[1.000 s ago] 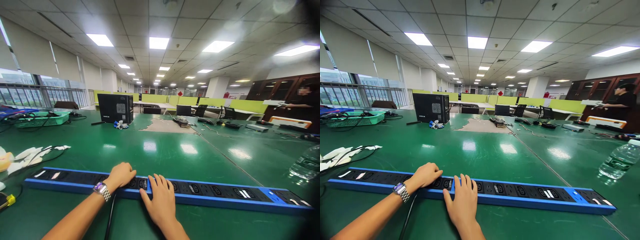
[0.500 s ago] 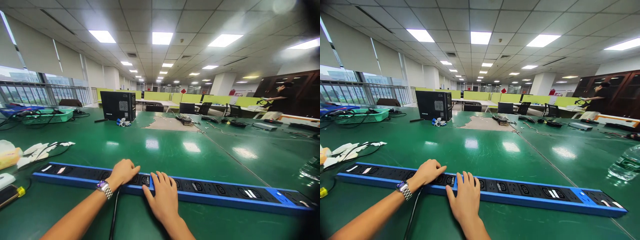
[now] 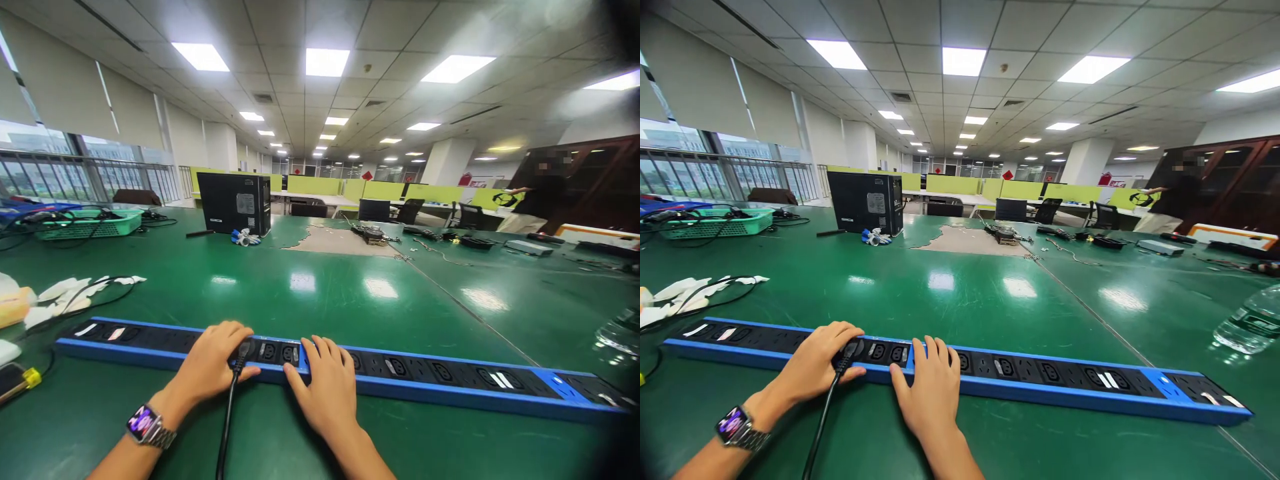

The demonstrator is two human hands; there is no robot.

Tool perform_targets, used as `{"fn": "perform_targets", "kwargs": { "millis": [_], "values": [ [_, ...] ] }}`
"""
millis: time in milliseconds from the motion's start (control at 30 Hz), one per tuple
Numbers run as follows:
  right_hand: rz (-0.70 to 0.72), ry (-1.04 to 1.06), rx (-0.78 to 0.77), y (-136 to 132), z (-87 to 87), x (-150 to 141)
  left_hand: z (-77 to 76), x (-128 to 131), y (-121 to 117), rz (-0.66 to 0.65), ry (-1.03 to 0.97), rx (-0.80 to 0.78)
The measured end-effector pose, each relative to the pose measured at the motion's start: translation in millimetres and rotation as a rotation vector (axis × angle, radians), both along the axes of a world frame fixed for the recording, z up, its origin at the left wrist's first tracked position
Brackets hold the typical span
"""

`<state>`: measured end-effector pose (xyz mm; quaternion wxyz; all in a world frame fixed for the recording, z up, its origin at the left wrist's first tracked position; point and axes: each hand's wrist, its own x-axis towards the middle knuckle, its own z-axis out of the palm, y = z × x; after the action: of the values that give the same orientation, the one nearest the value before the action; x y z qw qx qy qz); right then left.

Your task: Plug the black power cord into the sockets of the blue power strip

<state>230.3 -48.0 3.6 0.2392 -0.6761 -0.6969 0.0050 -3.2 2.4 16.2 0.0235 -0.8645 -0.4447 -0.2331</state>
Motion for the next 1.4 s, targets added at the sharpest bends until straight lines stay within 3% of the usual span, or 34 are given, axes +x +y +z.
{"fn": "perform_targets", "kwargs": {
  "millis": [233,400,767,933,1200,1400],
  "values": [
    [-0.02,0.023,0.017,-0.4,-0.6,-2.2,-8.0,13.1,18.0,0.06,0.13,0.211],
    [-0.014,0.048,0.016,-0.5,-1.0,-2.0,-16.8,13.3,16.5,0.054,0.116,0.201],
    [-0.005,0.025,0.02,-0.7,-1.5,-1.1,-13.8,15.0,16.9,0.033,0.051,0.204],
    [-0.03,0.028,0.009,0.3,-1.5,-4.5,-11.3,16.1,16.4,0.066,0.089,0.146],
    [-0.012,0.023,-0.013,-0.7,0.4,-2.7,-9.0,26.9,4.3,0.248,0.129,0.095],
    [-0.026,0.025,0.011,-1.1,-1.6,-3.5,5.7,15.7,7.8,0.099,0.04,-0.139]
  ]
}}
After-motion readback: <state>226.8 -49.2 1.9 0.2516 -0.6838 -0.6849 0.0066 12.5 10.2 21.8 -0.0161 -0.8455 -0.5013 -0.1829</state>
